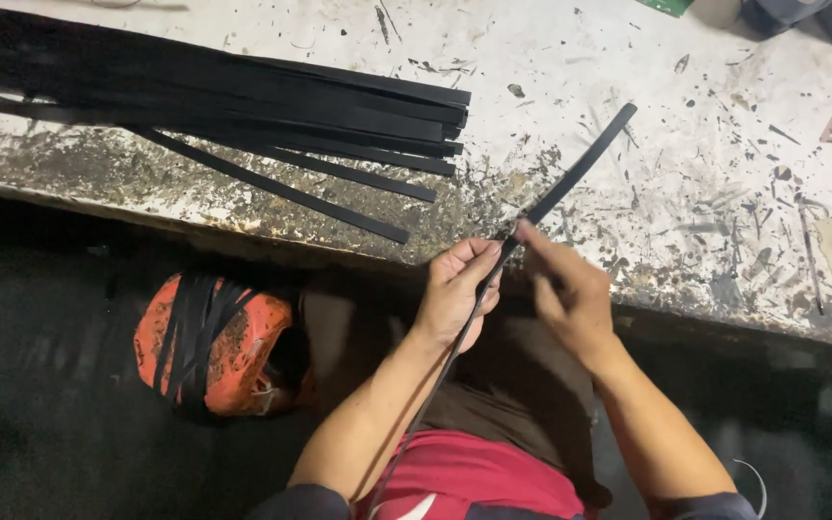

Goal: The person is applying edge finish to multiple thin black leather strips by pulling them through an applicator.

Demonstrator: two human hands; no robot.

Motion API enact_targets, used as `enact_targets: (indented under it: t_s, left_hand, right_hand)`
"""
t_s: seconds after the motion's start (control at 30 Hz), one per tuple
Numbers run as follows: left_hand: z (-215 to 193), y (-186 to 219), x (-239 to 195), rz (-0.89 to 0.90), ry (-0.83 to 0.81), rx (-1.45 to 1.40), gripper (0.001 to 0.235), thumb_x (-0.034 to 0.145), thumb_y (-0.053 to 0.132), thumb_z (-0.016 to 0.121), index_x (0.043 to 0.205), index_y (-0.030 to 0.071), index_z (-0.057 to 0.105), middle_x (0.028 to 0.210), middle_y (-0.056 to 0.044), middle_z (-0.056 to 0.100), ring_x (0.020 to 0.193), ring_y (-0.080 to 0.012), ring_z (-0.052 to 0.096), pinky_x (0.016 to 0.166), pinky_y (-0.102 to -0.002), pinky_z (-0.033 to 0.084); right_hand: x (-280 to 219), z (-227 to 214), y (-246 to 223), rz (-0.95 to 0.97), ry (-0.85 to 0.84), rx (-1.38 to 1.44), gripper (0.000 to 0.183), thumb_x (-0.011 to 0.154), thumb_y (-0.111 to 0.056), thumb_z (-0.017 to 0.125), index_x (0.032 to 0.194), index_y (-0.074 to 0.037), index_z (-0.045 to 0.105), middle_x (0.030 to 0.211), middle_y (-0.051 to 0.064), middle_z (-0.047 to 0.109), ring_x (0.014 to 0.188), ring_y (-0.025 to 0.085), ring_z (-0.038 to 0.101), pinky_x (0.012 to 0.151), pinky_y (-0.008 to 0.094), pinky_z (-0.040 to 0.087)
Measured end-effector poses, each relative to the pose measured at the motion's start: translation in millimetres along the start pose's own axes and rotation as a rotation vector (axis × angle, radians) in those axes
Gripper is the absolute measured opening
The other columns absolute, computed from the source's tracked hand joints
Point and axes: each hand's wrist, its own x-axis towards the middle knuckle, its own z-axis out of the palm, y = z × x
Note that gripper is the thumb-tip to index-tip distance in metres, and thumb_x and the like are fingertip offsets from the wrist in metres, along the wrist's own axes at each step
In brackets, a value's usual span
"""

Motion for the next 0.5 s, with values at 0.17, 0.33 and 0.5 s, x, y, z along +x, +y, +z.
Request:
enact_targets:
  t_s: [0.17, 0.33, 0.5]
  left_hand:
    - [2, 4, -1, -0.011, 0.037, -0.008, 0.007, 0.097, 0.006, 0.067, 0.095, -0.001, 0.068, 0.053, -0.004, 0.051, 0.037, -0.0031, 0.048, 0.031, -0.012, 0.027]
    - [3, 4, 2, -0.022, 0.032, 0.016, 0.009, 0.098, 0.009, 0.067, 0.093, 0.001, 0.067, 0.057, -0.003, 0.05, 0.036, -0.0004, 0.036, 0.03, -0.011, 0.023]
    - [6, 2, -4, -0.056, 0.021, -0.031, 0.009, 0.098, 0.006, 0.066, 0.092, 0.0, 0.066, 0.057, -0.006, 0.048, 0.039, -0.0029, 0.038, 0.033, -0.012, 0.025]
  right_hand:
    - [-13, 3, 8, -0.048, -0.075, -0.004, 0.05, 0.084, 0.004, 0.058, 0.13, -0.008, 0.073, 0.095, 0.013, 0.078, 0.081, 0.034, 0.076, 0.073, 0.045, 0.059]
    - [-17, 14, 9, -0.077, -0.008, -0.001, 0.053, 0.086, 0.01, 0.055, 0.134, -0.007, 0.07, 0.092, 0.016, 0.079, 0.075, 0.032, 0.075, 0.07, 0.042, 0.06]
    - [5, -3, 6, -0.09, 0.047, -0.06, 0.053, 0.088, 0.013, 0.057, 0.137, -0.005, 0.067, 0.103, 0.019, 0.078, 0.087, 0.034, 0.075, 0.074, 0.043, 0.058]
